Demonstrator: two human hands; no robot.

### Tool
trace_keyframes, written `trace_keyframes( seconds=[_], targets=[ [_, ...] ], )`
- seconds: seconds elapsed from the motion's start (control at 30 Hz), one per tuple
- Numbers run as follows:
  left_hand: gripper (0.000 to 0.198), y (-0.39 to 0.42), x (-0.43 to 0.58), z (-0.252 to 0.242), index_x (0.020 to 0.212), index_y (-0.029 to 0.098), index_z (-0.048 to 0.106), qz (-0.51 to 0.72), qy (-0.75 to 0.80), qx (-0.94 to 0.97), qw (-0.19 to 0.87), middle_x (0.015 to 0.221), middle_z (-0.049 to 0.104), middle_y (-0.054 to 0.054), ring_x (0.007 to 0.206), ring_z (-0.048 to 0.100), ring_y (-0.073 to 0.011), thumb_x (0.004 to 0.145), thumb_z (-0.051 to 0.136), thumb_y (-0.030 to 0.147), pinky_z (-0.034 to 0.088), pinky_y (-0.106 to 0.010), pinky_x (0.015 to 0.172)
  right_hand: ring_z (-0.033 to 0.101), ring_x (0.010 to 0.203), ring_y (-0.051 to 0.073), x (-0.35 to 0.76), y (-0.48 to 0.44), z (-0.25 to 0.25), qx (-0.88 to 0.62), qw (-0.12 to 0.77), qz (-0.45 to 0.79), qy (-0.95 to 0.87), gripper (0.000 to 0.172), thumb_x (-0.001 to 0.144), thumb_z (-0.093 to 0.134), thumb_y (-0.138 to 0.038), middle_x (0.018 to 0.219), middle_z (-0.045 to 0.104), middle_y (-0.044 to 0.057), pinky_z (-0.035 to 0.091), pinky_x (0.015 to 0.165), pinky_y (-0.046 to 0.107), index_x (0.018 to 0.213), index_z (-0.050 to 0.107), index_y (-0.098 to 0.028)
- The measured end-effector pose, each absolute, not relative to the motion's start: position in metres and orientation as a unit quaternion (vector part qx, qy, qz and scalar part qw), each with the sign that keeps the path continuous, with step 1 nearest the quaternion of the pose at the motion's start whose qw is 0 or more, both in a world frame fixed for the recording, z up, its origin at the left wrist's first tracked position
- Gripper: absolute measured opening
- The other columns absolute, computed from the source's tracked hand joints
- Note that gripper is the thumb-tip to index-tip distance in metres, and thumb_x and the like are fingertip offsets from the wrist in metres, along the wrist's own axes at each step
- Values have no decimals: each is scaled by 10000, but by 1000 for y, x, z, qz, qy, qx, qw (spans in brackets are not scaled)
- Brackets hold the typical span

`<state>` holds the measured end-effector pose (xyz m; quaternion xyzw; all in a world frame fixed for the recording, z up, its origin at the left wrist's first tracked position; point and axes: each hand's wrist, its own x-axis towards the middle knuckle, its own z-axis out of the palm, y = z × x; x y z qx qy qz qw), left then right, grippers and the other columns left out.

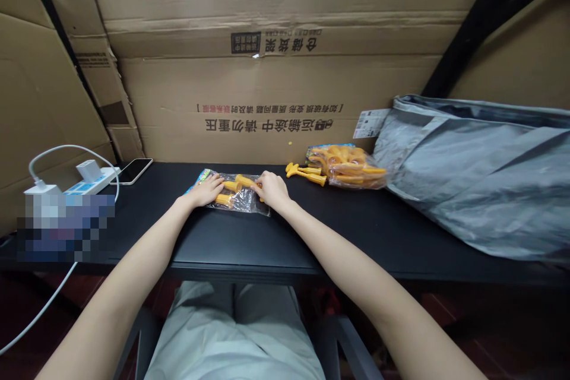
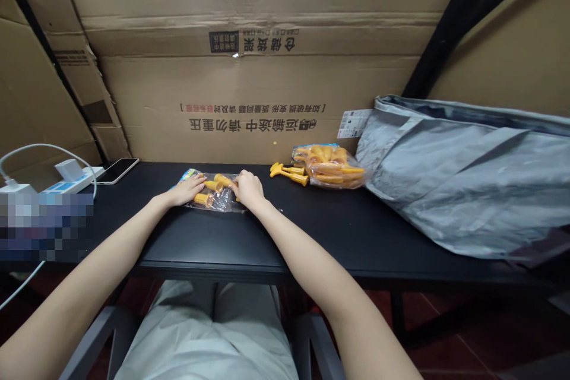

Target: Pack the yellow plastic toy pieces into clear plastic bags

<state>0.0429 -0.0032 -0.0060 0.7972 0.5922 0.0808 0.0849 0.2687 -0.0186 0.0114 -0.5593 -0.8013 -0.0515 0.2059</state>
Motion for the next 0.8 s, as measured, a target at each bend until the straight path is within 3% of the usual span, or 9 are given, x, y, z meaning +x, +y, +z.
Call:
trace_keyframes(
  seconds=[0.2, 0.33, 0.5, 0.63, 0.8],
  targets=[
    [663, -12, 48, -3, 1431, 145, 222, 145, 657, 737, 58, 1506, 155, -132, 1387, 126, -262, 881, 227, 516, 160, -529, 1074, 506, 1114, 163, 268, -11, 2, -460, 275, 45, -843, 334, 738, 488, -34, 1175, 550, 104, 379, 949, 250, 1024, 632, -129],
    [704, -14, 49, -3, 1431, 126, 189, 151, 687, 707, 76, 1486, 212, -173, 1365, 200, -304, 867, 235, 544, 141, -600, 1044, 544, 1023, 213, 271, -10, 1, -534, 256, 33, -805, 282, 720, 500, -49, 1077, 585, 135, 431, 865, 308, 976, 603, -109],
    [680, -11, 48, -6, 1416, 145, 219, 150, 663, 728, 89, 1448, 312, -174, 1327, 292, -317, 863, 231, 542, 199, -608, 1016, 612, 818, 183, 268, -7, 0, -583, 274, 136, -752, 188, 751, 486, -81, 859, 666, 81, 459, 760, 282, 886, 604, -136],
    [679, -11, 48, -7, 1417, 148, 212, 162, 651, 735, 98, 1453, 301, -175, 1326, 294, -318, 864, 235, 542, 201, -604, 1014, 624, 893, 155, 268, 1, -7, -554, 338, 227, -727, 264, 712, 499, -38, 964, 681, 72, 458, 808, 247, 920, 626, -138],
    [658, -11, 48, -7, 1414, 175, 228, 171, 654, 730, 95, 1454, 305, -165, 1323, 300, -316, 866, 252, 538, 208, -588, 1018, 603, 1003, 146, 271, 8, -14, -498, 354, 323, -723, 466, 648, 475, 12, 1087, 663, 41, 439, 897, 254, 1042, 650, -164]
  ],
)
